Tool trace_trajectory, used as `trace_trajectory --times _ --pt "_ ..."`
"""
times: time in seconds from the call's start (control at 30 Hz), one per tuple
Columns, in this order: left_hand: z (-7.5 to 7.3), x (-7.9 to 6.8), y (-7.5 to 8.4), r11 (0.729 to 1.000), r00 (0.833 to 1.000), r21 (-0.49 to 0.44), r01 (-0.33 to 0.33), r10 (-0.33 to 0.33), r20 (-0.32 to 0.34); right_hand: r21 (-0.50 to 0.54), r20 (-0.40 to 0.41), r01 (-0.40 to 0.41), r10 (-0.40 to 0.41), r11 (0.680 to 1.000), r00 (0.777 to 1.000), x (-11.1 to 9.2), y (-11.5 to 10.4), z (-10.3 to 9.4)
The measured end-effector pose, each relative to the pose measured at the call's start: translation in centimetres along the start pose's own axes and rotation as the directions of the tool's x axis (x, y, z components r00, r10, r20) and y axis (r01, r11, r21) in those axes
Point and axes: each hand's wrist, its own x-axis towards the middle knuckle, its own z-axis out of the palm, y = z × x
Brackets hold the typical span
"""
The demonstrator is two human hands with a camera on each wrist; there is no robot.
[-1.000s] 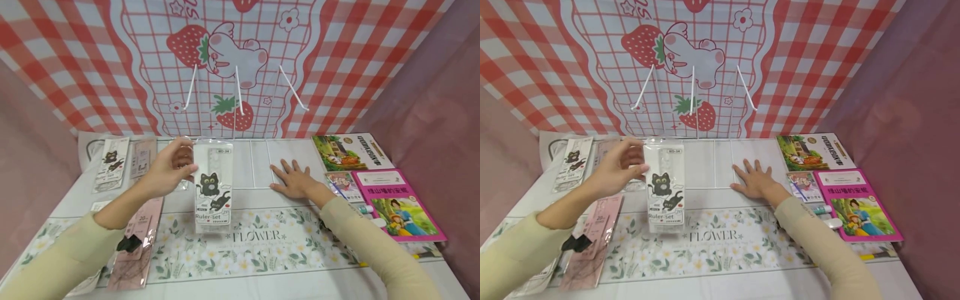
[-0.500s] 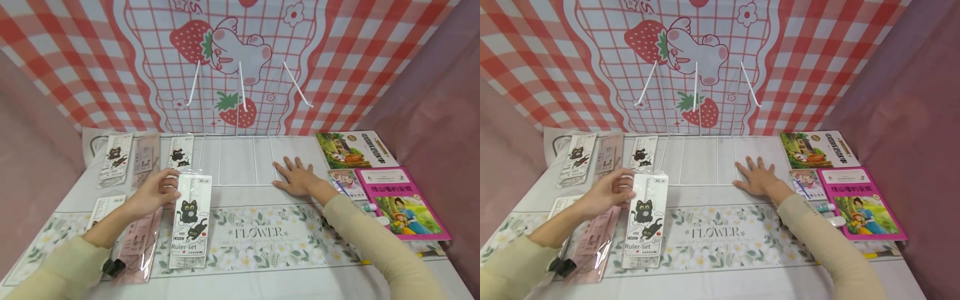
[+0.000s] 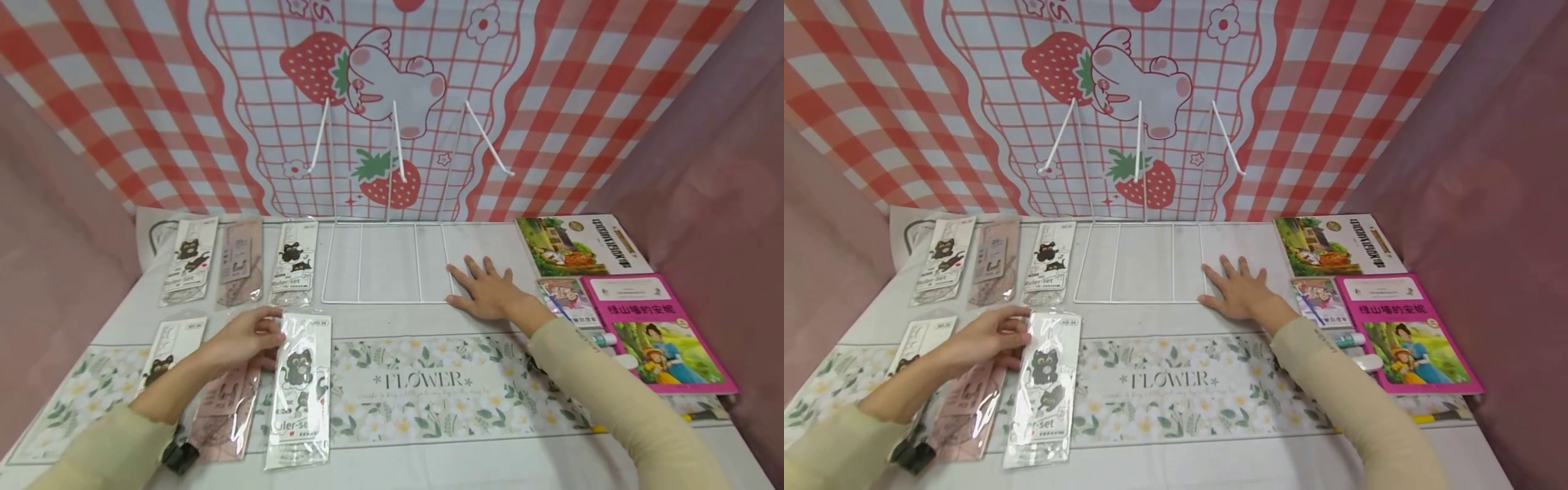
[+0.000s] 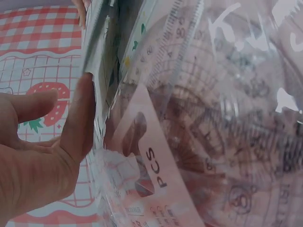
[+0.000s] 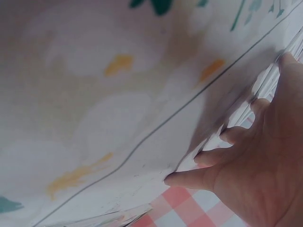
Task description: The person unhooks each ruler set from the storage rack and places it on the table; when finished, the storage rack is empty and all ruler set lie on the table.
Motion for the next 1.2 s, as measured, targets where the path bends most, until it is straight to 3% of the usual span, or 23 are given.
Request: trace_trajectory --times 0.2,0.57,0.73,0.87,1.0,1.1,1.2 --pt "0.2 -0.4 0.2 0.997 0.998 0.041 0.061 -0.060 -0.023 0.002 0.009 -0.001 0.001 1.000 1.000 -0.1 -0.1 -0.2" --pt "0.3 -1.6 1.3 0.985 0.996 0.150 0.086 -0.084 -0.021 0.005 0.009 -0.001 0.001 1.000 1.000 -0.1 0.1 0.2" --pt "0.4 -2.1 1.9 0.984 0.993 0.135 0.120 -0.116 -0.039 0.002 0.000 -0.001 0.001 1.000 1.000 0.0 0.1 0.2" --pt "0.4 -2.3 2.8 0.977 0.996 0.201 0.076 -0.063 -0.068 0.008 -0.003 -0.005 0.005 1.000 1.000 -0.1 0.2 0.0" --pt "-0.1 -1.8 3.6 0.931 0.995 0.355 -0.086 0.095 -0.009 0.012 0.013 -0.006 0.006 1.000 1.000 -0.1 0.2 -0.2" --pt "-0.5 -0.5 4.3 0.862 0.976 0.459 -0.214 0.209 0.063 0.035 0.032 -0.006 0.005 0.999 0.999 -0.1 0.1 -0.6" --pt "-0.8 1.5 5.3 0.785 0.958 0.555 -0.274 0.271 0.090 0.069 0.027 0.005 -0.006 0.998 1.000 0.2 -0.2 -1.4"
